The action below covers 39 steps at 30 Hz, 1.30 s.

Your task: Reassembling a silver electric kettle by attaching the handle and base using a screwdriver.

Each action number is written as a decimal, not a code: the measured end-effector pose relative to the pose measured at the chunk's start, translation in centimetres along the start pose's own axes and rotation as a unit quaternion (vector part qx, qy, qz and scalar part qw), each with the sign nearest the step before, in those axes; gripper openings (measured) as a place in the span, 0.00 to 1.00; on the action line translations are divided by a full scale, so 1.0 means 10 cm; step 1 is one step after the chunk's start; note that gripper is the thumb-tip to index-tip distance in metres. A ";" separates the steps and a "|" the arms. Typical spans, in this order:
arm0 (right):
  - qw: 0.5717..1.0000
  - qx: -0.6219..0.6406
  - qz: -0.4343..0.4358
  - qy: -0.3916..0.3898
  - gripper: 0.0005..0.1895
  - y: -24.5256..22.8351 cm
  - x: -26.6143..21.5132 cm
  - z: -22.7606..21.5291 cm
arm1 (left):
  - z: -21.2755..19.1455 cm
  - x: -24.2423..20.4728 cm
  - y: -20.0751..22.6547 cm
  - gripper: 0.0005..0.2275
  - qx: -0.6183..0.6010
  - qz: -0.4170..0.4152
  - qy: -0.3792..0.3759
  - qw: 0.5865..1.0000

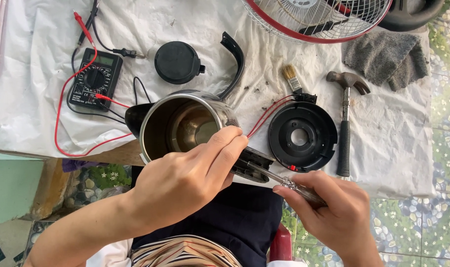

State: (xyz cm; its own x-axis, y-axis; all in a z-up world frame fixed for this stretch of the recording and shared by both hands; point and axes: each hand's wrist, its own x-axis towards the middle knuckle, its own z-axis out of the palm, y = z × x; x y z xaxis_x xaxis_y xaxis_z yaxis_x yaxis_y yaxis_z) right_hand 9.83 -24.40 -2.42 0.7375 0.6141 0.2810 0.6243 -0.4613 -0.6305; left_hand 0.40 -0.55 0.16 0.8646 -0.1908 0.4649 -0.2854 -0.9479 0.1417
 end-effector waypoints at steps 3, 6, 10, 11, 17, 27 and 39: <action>0.999 -0.036 -0.034 -0.001 0.11 -0.02 0.01 -0.01 | 0.01 0.01 0.00 0.20 0.000 0.001 0.007 1.000; 0.970 -0.128 -0.206 0.004 0.13 0.16 -0.03 0.00 | 0.00 0.00 0.00 0.21 -0.026 -0.003 -0.005 1.000; 0.941 -0.181 -0.285 0.019 0.15 0.28 -0.08 0.00 | 0.00 0.00 0.00 0.21 -0.016 -0.009 -0.004 1.000; 0.940 -0.182 -0.287 0.017 0.13 0.26 -0.06 -0.02 | 0.00 -0.01 0.00 0.21 -0.016 -0.007 -0.004 1.000; 0.940 -0.188 -0.283 0.005 0.13 0.22 -0.05 -0.08 | 0.01 0.01 0.01 0.21 -0.017 -0.005 -0.004 1.000; 0.943 -0.168 -0.285 0.047 0.14 0.24 0.00 0.03 | 0.03 -0.01 0.00 0.23 -0.029 -0.018 -0.011 0.999; 0.926 -0.195 -0.314 0.079 0.13 0.19 0.04 0.05 | 0.04 -0.02 0.01 0.25 -0.009 -0.010 -0.026 1.000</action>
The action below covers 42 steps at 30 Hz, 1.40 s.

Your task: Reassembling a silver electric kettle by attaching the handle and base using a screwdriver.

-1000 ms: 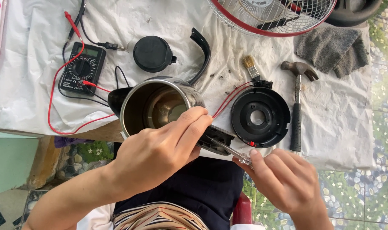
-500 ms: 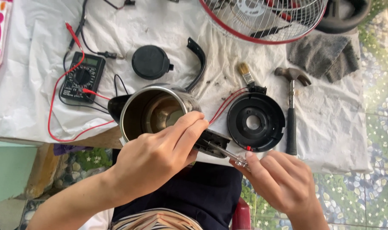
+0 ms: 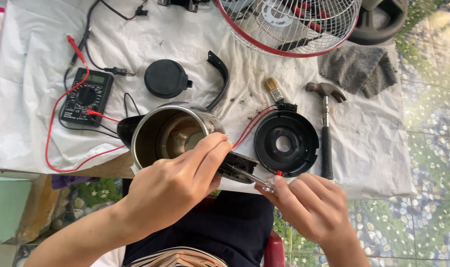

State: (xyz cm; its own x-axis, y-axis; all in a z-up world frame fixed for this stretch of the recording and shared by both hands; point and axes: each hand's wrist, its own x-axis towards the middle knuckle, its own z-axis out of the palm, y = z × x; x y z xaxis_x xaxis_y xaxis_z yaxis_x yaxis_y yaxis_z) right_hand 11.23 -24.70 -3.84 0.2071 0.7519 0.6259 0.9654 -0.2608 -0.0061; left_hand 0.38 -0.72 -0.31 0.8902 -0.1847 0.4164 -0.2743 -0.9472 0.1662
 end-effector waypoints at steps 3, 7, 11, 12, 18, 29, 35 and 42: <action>0.998 0.050 0.046 -0.009 0.11 -0.09 0.10 -0.05 | 0.02 -0.02 -0.01 0.26 0.015 0.005 0.001 1.000; 0.992 0.066 0.105 -0.021 0.11 -0.20 0.18 -0.12 | 0.03 0.00 -0.02 0.24 0.025 0.015 0.008 1.000; 0.986 0.095 0.137 -0.033 0.11 -0.23 0.19 -0.14 | 0.02 -0.01 -0.02 0.23 0.025 0.011 0.015 1.000; 0.984 0.099 0.146 -0.040 0.12 -0.23 0.20 -0.15 | 0.01 -0.01 -0.02 0.23 0.014 0.009 0.016 1.000; 0.972 0.129 0.193 -0.039 0.10 -0.22 0.16 -0.10 | 0.00 0.00 -0.02 0.24 0.013 0.015 0.026 0.999; 0.997 0.027 0.043 -0.051 0.11 -0.09 0.04 -0.12 | 0.01 0.02 -0.01 0.20 0.005 0.029 0.037 0.999; 0.984 0.098 0.135 -0.060 0.10 -0.19 0.16 -0.17 | 0.00 0.02 -0.01 0.18 0.017 0.037 0.050 0.998; 0.956 0.156 0.240 -0.058 0.10 -0.21 0.12 -0.12 | 0.03 0.01 -0.05 0.20 -0.020 0.033 0.042 0.998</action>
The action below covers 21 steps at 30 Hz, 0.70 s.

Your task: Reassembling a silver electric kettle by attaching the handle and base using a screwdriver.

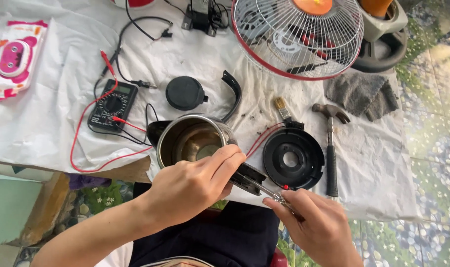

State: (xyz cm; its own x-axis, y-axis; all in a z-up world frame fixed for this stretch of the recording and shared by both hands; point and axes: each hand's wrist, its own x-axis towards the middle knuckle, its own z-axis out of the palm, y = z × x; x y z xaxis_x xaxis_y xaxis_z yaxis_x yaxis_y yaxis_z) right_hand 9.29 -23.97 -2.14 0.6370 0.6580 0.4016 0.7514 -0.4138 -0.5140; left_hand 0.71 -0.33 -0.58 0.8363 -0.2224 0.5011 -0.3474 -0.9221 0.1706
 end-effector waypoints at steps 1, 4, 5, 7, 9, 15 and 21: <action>1.000 0.001 -0.003 0.004 0.10 0.03 0.00 0.02 | -0.01 0.01 -0.02 0.20 0.004 0.002 0.001 1.000; 0.987 -0.102 -0.125 -0.010 0.12 0.09 0.00 -0.03 | 0.00 0.00 -0.01 0.20 -0.013 -0.005 0.000 1.000; 0.975 -0.127 -0.182 -0.024 0.10 0.09 0.03 -0.08 | 0.00 -0.01 0.00 0.21 -0.022 -0.006 -0.004 1.000; 0.957 -0.154 -0.245 -0.032 0.07 0.12 0.08 -0.10 | 0.00 0.00 -0.03 0.22 -0.026 -0.004 -0.002 1.000; 0.954 -0.176 -0.241 -0.018 0.10 0.16 0.03 -0.06 | 0.01 0.00 -0.03 0.22 -0.040 -0.007 -0.004 0.999; 0.991 -0.102 -0.081 0.028 0.10 0.02 -0.02 0.08 | 0.01 -0.01 -0.05 0.23 -0.040 -0.016 -0.007 0.999; 0.990 -0.101 -0.082 0.057 0.10 0.06 -0.09 0.04 | -0.01 0.00 -0.04 0.21 -0.035 -0.013 -0.001 0.999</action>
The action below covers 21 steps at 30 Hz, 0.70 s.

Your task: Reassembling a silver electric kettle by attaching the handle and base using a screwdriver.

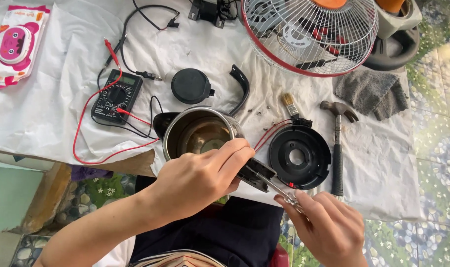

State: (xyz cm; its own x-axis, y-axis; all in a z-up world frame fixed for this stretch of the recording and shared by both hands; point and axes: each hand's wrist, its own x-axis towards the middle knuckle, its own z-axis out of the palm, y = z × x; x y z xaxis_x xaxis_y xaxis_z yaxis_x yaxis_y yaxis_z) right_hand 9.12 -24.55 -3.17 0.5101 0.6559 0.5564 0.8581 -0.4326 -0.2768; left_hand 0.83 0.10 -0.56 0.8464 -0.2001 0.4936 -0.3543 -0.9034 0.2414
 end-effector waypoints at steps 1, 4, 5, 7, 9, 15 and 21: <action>1.000 0.001 0.001 -0.003 0.10 -0.01 0.01 0.01 | 0.00 -0.01 0.00 0.21 -0.002 -0.002 -0.002 1.000; 1.000 0.009 -0.016 0.007 0.11 -0.04 0.05 0.03 | -0.01 -0.01 0.00 0.22 -0.003 -0.001 -0.002 1.000; 1.000 0.020 -0.014 0.000 0.10 -0.05 0.07 0.03 | -0.01 -0.02 0.00 0.22 -0.004 -0.002 -0.002 1.000; 0.999 0.034 -0.012 -0.009 0.09 -0.06 0.08 0.04 | -0.02 -0.03 0.01 0.23 -0.006 -0.007 -0.004 1.000; 0.999 0.032 -0.008 -0.008 0.11 -0.06 0.06 0.05 | -0.03 -0.02 0.02 0.22 -0.003 -0.013 0.003 1.000; 1.000 0.025 -0.006 -0.017 0.11 -0.05 0.05 0.02 | -0.04 -0.03 0.02 0.21 0.023 -0.011 -0.016 1.000; 0.999 0.045 -0.009 -0.010 0.11 -0.04 0.06 0.03 | -0.06 -0.03 0.03 0.23 0.022 -0.008 -0.025 0.999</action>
State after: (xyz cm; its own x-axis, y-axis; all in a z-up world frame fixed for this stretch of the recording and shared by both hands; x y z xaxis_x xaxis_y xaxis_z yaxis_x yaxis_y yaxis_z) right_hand 9.11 -23.86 -2.95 0.4952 0.6751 0.5468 0.8683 -0.3635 -0.3375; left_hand 0.29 0.13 -0.16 0.8715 -0.2030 0.4464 -0.3232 -0.9224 0.2115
